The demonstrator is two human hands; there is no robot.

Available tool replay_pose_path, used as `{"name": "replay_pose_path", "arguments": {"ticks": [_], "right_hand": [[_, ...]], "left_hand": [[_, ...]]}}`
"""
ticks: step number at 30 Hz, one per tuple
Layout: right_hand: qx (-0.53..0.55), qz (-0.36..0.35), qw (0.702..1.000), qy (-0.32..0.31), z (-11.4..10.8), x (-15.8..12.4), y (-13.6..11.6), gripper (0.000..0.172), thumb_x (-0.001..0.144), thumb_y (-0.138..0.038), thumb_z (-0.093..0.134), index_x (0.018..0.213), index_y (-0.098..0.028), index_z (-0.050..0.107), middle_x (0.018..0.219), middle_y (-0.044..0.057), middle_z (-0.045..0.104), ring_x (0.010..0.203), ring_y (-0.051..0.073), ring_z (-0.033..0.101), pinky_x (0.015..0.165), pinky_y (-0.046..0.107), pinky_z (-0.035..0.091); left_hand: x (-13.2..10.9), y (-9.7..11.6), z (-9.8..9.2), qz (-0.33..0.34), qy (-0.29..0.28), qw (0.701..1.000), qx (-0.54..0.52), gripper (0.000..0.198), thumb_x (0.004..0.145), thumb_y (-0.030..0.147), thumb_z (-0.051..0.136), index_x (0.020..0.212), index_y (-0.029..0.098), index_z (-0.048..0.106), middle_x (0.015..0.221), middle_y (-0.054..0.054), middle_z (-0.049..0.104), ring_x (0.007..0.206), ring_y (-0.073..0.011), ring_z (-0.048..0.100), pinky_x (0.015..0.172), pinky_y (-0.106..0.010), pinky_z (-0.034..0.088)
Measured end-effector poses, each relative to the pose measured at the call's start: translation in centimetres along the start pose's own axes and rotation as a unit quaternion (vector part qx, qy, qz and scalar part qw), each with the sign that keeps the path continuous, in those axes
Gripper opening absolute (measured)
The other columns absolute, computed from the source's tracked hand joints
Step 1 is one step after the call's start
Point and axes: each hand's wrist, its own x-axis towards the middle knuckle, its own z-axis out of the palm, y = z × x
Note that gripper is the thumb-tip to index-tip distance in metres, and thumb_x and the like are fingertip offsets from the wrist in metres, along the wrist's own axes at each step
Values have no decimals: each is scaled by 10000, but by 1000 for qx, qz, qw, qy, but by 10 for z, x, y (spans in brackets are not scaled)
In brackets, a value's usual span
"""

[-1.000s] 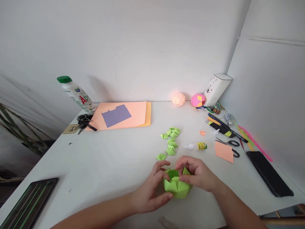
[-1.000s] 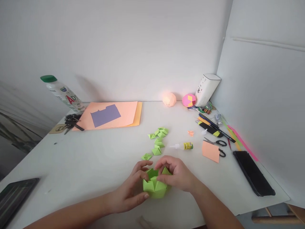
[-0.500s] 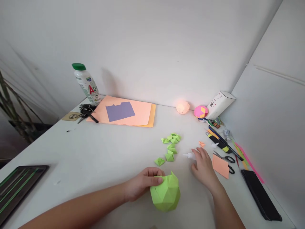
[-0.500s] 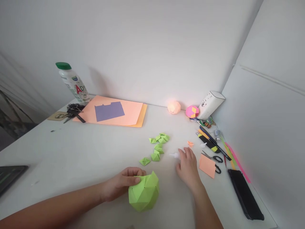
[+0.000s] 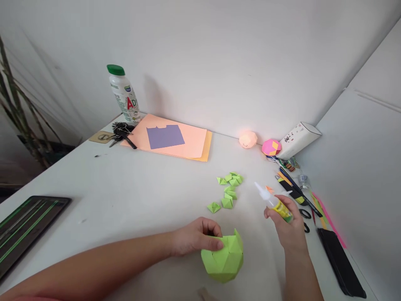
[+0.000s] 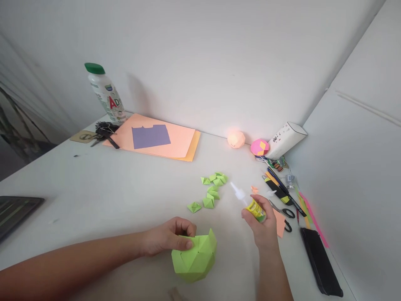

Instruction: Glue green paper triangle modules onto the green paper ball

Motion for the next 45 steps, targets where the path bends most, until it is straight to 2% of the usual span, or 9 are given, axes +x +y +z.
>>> {"name": "replay_pose_path", "arguments": {"ticks": [1,3,6,10,14,20,24,33,45], "right_hand": [[80,-17,996,-29,3,-5,-6,352,705,-362,738,999,-269,569,673,-30,538,531,141,527,535,330,465],[176,-34,979,-97,12,-14,-17,354,693,-400,754,983,-286,586,686,-35,495,498,115,484,473,289,420],[212,-36,964,-158,27,-26,-28,329,720,-468,715,971,-286,605,745,-16,460,572,131,491,463,264,404],[196,-56,966,-159,42,-35,-31,244,815,-450,608,965,-262,568,901,42,515,648,149,510,508,283,443],[200,-16,961,-190,49,-38,-32,202,855,-428,557,973,-271,510,858,37,557,563,130,473,465,263,412],[186,7,963,-193,54,-38,-31,200,844,-433,577,932,-264,517,818,25,535,621,144,460,493,254,386],[174,-1,968,-182,57,-36,-33,248,813,-474,603,899,-252,536,801,28,521,676,168,474,550,286,395],[168,-25,961,-218,63,-32,-33,329,767,-538,634,907,-269,508,804,26,527,706,187,479,603,322,385],[171,-29,956,-235,61,-29,-40,338,743,-574,640,882,-290,522,762,11,525,637,172,458,557,310,352]], "left_hand": [[0,0,0,4,1,1000,-3,370,512,383,843,605,120,600,595,29,570,574,-87,490,578,-228,347],[1,1,-1,10,5,1000,-12,349,523,382,839,604,115,630,594,26,566,582,-93,492,591,-234,352],[3,0,-2,19,1,1000,-20,317,541,379,830,605,118,660,604,25,561,599,-98,484,605,-236,355],[2,-1,-1,22,-11,1000,-19,291,571,385,809,615,131,674,632,27,553,625,-98,457,616,-227,352],[1,0,2,20,-2,1000,-16,274,579,377,798,618,135,677,634,30,540,628,-95,445,617,-219,350],[-1,3,3,15,8,1000,-19,244,568,348,798,608,142,674,598,35,546,615,-98,462,615,-221,367],[0,4,4,9,12,1000,-18,241,568,345,797,619,138,685,600,30,575,612,-99,483,629,-228,380],[-1,5,6,-1,30,999,-13,196,567,302,788,602,141,682,574,32,576,601,-102,468,620,-234,368],[2,-2,0,4,-9,999,-40,273,525,315,836,688,140,705,668,12,654,650,-118,543,667,-252,416]]}}
